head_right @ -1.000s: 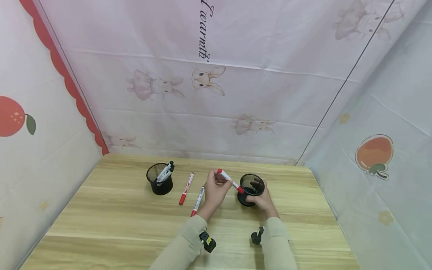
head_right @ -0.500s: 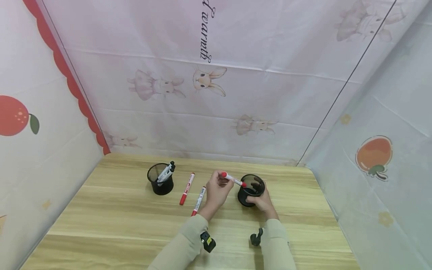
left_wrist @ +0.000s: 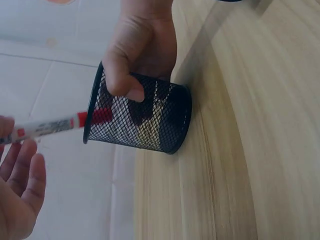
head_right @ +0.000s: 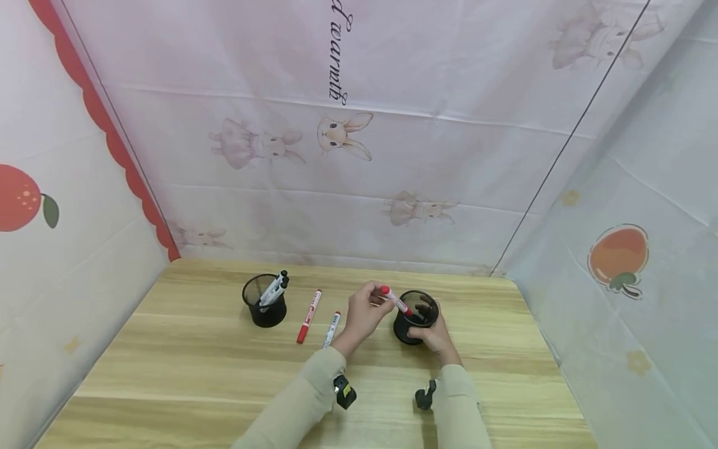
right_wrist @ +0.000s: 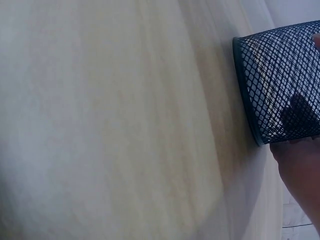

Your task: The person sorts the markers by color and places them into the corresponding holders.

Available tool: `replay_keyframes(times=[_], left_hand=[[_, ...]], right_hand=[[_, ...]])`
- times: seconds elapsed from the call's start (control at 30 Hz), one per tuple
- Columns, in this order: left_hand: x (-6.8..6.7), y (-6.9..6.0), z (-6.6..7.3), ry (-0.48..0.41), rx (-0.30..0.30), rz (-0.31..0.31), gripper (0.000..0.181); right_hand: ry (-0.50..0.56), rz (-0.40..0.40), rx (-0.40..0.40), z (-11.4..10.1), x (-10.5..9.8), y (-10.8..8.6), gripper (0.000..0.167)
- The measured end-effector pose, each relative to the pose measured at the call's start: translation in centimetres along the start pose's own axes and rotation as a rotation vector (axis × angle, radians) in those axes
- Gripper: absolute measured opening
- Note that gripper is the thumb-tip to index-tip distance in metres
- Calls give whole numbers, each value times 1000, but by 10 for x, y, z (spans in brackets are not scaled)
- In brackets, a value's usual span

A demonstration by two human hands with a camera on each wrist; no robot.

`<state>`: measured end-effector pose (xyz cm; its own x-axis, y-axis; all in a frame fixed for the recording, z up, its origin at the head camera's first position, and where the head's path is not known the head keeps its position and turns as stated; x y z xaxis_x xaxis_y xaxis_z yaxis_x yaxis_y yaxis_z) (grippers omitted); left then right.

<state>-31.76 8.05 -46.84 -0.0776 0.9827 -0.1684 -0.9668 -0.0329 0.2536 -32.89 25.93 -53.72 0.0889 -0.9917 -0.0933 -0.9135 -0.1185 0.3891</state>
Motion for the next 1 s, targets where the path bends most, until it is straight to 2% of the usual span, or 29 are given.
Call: replay_keyframes(times=[0.17,0.37,0.77,1.0], left_hand=[[4,2,-3,30,-53,-74,20],[9,4,-6,50,-113,-118,21],[11,2,-12,70,-156,-102,21],[13,-2,-11,37,-149,-109,18]], right_hand=[[-2,0,10,2,-1,0,84],[-11,-7,12,3,-1,1,86],[-13,-2,34,5,-1,0,85],[-2,-6,29,5,-1,0,86]])
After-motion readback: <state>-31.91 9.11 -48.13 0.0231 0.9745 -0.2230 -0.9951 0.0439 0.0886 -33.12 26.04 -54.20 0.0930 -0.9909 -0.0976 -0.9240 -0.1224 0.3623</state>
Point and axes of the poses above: each hand's wrist, its own y-axis towards the middle knuckle, its own x-axis out of the palm, z = x × y, the point moved 6 cm from there along y, towards the middle knuckle, and after that the axes turned 13 degrees about -x, right-handed, at the moved point
